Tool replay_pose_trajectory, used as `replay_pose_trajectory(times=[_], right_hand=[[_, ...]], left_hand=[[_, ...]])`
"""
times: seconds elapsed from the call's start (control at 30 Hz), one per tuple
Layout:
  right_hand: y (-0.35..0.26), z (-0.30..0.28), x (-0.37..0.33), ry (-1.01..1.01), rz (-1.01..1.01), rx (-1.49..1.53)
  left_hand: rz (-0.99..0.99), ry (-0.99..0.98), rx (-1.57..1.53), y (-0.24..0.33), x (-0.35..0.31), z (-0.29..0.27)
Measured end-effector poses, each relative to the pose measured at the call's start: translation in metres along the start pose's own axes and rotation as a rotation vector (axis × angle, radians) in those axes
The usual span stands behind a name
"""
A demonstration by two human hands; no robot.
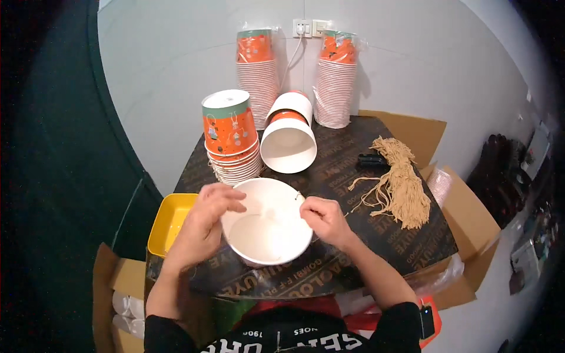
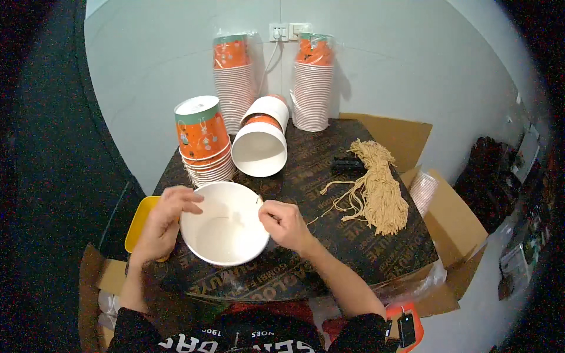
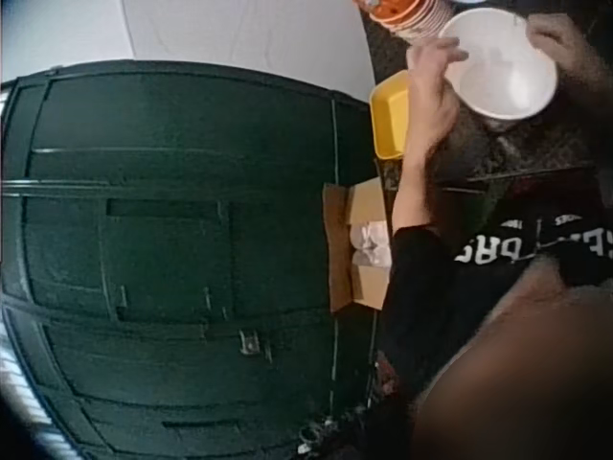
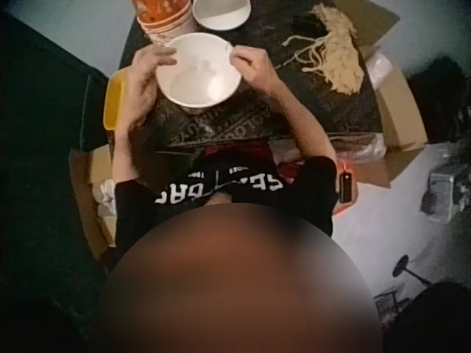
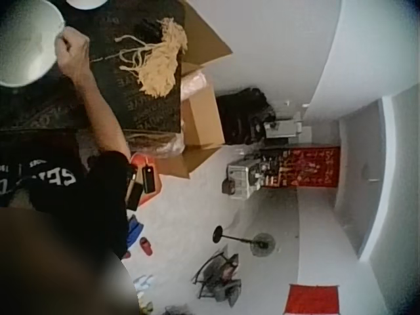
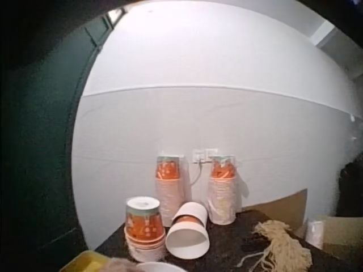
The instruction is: Tying thin brown strings through holes in paper cups to create handles.
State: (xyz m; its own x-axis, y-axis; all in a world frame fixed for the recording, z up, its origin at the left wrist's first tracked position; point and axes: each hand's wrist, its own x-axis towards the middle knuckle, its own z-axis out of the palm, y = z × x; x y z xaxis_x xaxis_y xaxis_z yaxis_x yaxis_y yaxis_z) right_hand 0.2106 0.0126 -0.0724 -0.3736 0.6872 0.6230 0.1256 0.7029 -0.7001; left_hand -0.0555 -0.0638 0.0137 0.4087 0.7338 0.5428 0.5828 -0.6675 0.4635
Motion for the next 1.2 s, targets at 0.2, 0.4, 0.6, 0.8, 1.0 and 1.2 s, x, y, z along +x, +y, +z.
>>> replay_pose_trajectory(times=[0.2, 0.4, 0.6, 0.8, 1.0, 1.2], right_hand=[[0.017, -0.018, -0.001, -0.113, 0.056, 0.083], [-0.015, -0.022, 0.014, 0.125, -0.003, -0.177], [-0.048, -0.027, 0.011, 0.182, -0.031, 0.004], [-0.054, -0.021, -0.001, 0.171, 0.296, 0.688], [-0.028, -0.012, -0.011, 0.354, 0.441, 1.276], [-0.034, 0.008, -0.009, 0.402, 0.464, 1.394]], left_hand=[[0.059, -0.258, -0.057, 0.006, -0.016, -0.001], [0.191, -0.346, 0.066, 0.004, -0.021, 0.007], [0.178, -0.248, 0.316, 0.009, -0.015, 0.025], [0.121, -0.055, 0.437, -0.016, -0.004, 0.049], [0.202, 0.305, 0.442, 0.013, 0.003, 0.08], [0.143, 0.275, 0.276, 0.034, -0.024, 0.107]])
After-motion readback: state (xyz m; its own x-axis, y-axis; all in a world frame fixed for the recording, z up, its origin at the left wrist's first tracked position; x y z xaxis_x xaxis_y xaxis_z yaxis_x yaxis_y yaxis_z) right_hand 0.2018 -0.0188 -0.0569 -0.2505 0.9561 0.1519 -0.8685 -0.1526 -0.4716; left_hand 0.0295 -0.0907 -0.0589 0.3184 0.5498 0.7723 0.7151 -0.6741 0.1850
